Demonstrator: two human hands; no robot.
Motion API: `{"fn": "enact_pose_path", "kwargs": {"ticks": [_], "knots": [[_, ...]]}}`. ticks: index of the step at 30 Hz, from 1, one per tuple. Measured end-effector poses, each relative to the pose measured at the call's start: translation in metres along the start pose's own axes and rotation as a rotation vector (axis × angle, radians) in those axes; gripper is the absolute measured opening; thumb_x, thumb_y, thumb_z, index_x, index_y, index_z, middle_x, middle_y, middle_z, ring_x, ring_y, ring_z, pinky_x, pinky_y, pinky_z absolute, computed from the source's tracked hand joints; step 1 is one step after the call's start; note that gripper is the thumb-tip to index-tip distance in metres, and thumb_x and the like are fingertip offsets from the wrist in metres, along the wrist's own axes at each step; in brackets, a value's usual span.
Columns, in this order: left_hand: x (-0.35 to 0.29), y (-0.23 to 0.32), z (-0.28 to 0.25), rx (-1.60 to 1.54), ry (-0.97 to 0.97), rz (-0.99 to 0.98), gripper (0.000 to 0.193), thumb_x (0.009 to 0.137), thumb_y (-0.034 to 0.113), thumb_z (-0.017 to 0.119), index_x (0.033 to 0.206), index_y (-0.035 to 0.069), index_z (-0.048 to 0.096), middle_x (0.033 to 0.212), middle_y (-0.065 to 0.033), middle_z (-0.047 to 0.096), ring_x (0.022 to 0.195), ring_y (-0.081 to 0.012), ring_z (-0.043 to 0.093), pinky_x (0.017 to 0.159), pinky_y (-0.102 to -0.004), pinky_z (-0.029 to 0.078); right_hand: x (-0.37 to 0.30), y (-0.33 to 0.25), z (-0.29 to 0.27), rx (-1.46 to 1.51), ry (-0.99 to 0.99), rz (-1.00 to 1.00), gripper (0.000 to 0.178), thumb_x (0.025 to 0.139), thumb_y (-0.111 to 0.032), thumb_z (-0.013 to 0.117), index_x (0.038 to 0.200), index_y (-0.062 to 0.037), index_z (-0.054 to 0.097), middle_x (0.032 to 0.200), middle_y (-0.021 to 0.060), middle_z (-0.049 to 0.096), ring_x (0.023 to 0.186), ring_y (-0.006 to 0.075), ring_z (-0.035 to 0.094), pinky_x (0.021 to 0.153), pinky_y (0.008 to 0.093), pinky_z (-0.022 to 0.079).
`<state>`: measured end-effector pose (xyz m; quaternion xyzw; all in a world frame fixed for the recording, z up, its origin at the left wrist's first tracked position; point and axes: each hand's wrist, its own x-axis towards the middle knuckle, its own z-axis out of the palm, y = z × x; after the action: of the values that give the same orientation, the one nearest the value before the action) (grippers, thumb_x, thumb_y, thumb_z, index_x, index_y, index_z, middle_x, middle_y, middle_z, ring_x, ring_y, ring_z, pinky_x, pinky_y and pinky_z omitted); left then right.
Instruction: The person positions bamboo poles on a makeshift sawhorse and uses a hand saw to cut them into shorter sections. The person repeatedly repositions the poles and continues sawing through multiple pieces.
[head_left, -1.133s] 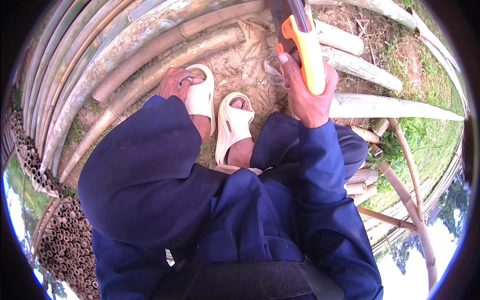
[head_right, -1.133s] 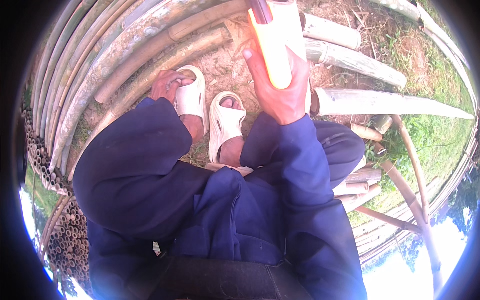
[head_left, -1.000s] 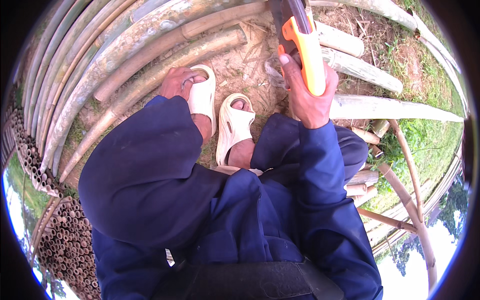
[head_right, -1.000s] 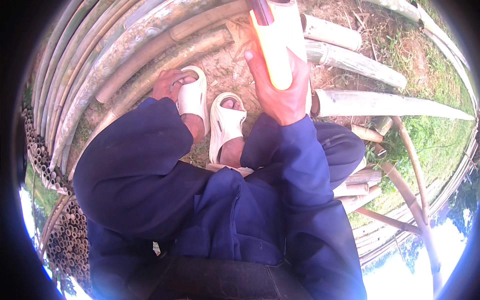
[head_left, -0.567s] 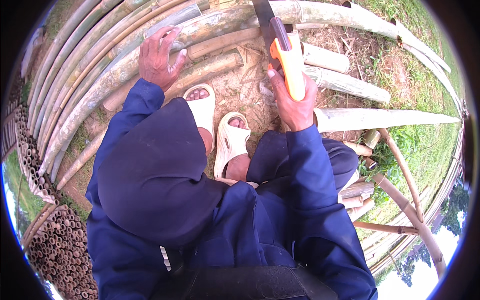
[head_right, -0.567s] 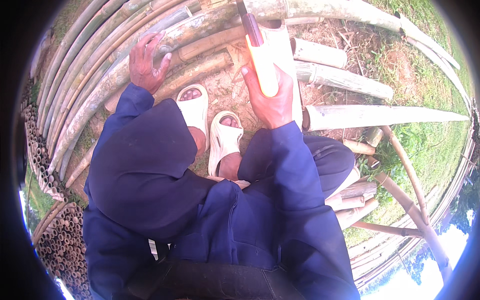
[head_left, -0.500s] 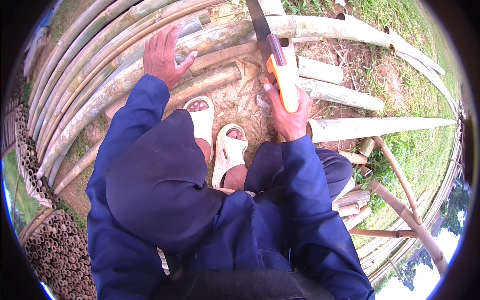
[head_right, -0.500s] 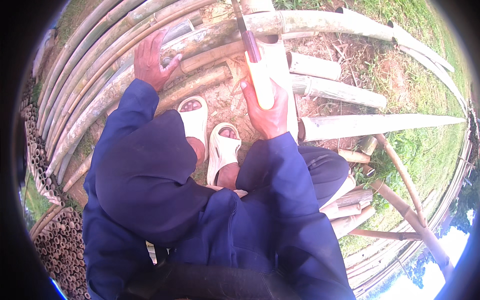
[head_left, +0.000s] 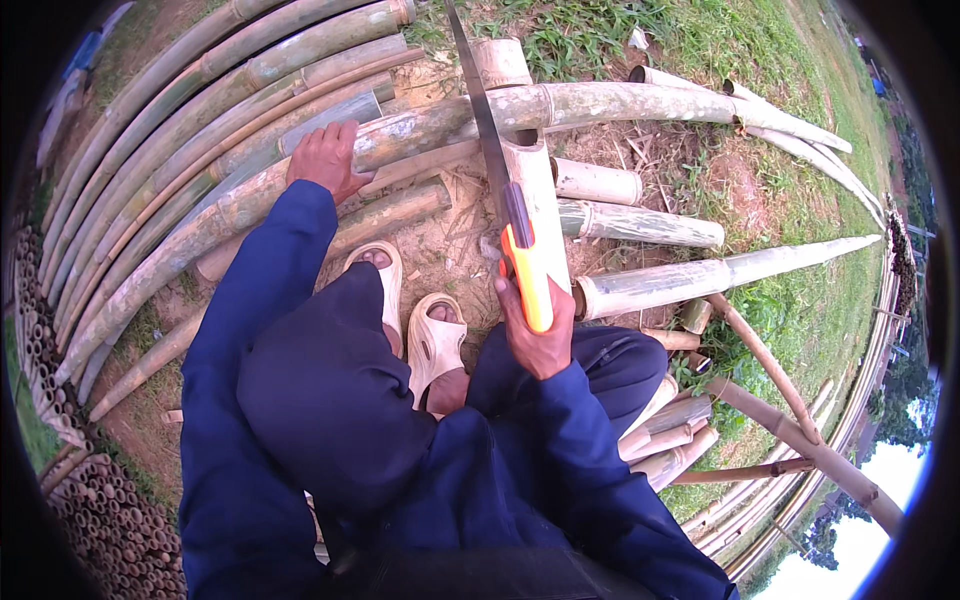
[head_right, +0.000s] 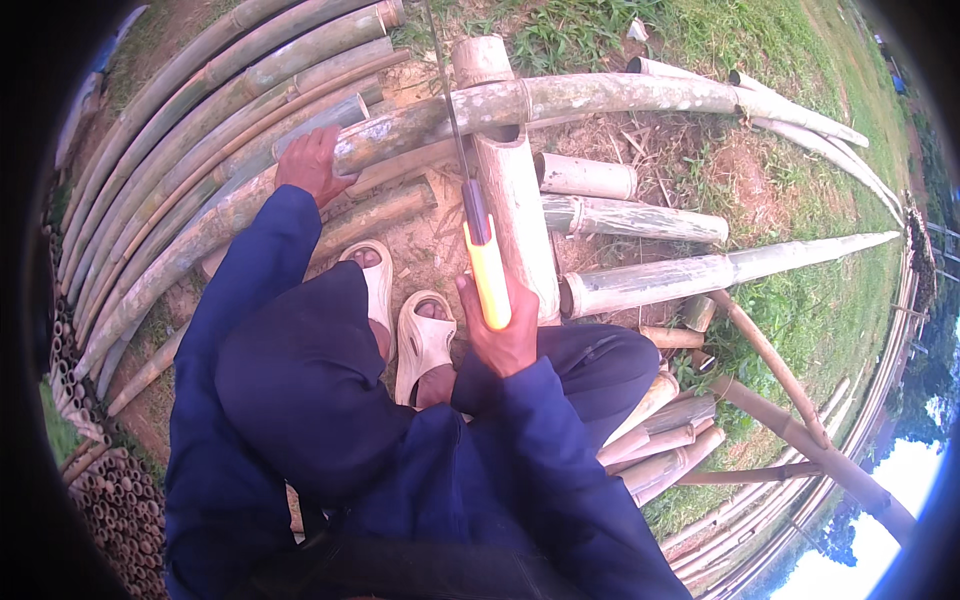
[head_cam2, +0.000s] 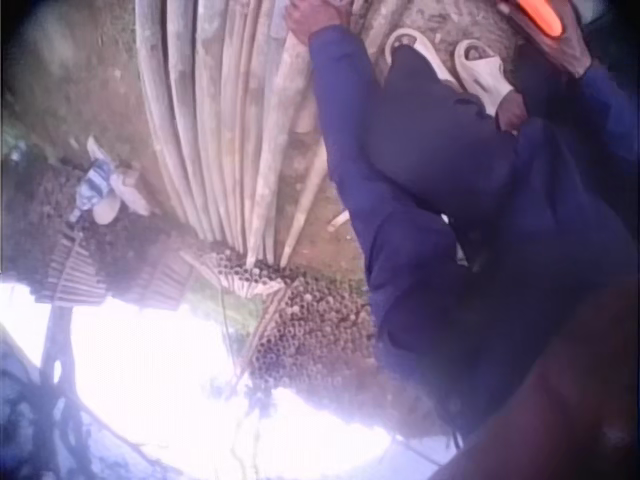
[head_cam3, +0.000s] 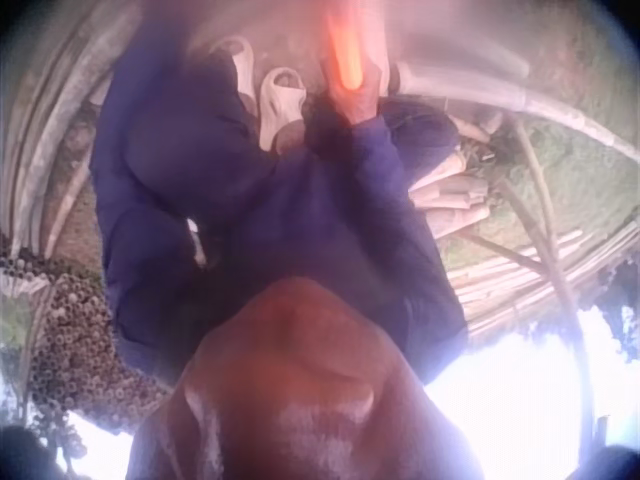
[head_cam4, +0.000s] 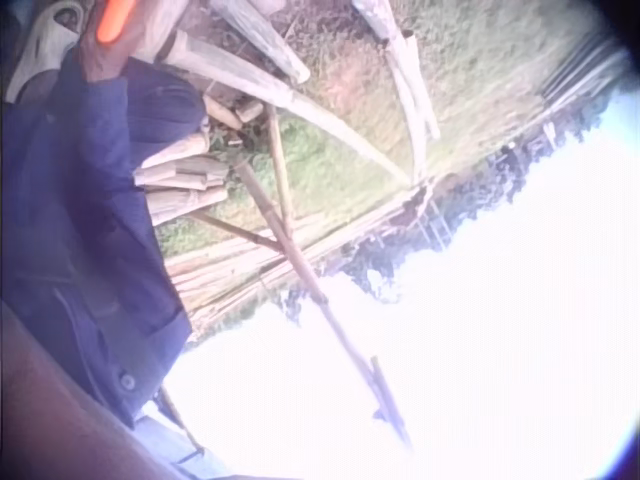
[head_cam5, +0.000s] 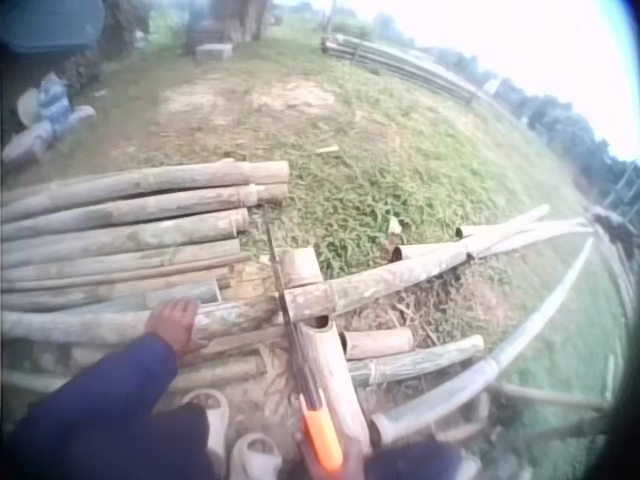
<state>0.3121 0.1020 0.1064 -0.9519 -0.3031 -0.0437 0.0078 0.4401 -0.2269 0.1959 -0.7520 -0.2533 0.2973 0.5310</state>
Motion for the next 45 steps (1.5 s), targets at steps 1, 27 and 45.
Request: {"fn": "enact_pose_path", "kwargs": {"ticks": [1,27,45], "knots": [[-0.004,0.000,0.000,0.002,0.018,-0.003,0.075,0.069,0.045,0.090,0.125,0.009,0.056,0.112,-0.0106,0.064,0.105,-0.0306,0.066,0.092,-0.0421,0.052,-0.034,0.006,-0.012,-0.098,0.015,-0.120,0.024,0.091,-0.006,0.076,0.113,0.0036,0.070,0.081,0.0132,0.071,0.071,0.0159,0.068,0.068,0.0310,0.054],[0.001,-0.003,0.001,0.022,-0.027,-0.006,0.078,0.066,0.044,0.092,0.126,0.009,0.056,0.109,-0.0113,0.065,0.103,-0.0314,0.067,0.093,-0.0418,0.053,0.044,-0.011,0.003,-0.021,-0.028,-0.090,0.016,0.093,-0.009,0.075,0.087,0.0028,0.065,0.066,0.0026,0.058,0.060,0.0078,0.048,0.056,0.0294,0.042],[0.014,-0.004,-0.005,0.003,-0.033,-0.009,0.083,0.067,0.041,0.092,0.133,0.009,0.054,0.116,-0.0128,0.065,0.108,-0.0333,0.066,0.095,-0.0431,0.052,-0.044,0.002,-0.021,-0.022,-0.013,0.011,0.013,0.093,-0.004,0.073,0.101,0.0037,0.069,0.071,0.0028,0.060,0.064,0.0079,0.052,0.060,0.0273,0.046]]}}
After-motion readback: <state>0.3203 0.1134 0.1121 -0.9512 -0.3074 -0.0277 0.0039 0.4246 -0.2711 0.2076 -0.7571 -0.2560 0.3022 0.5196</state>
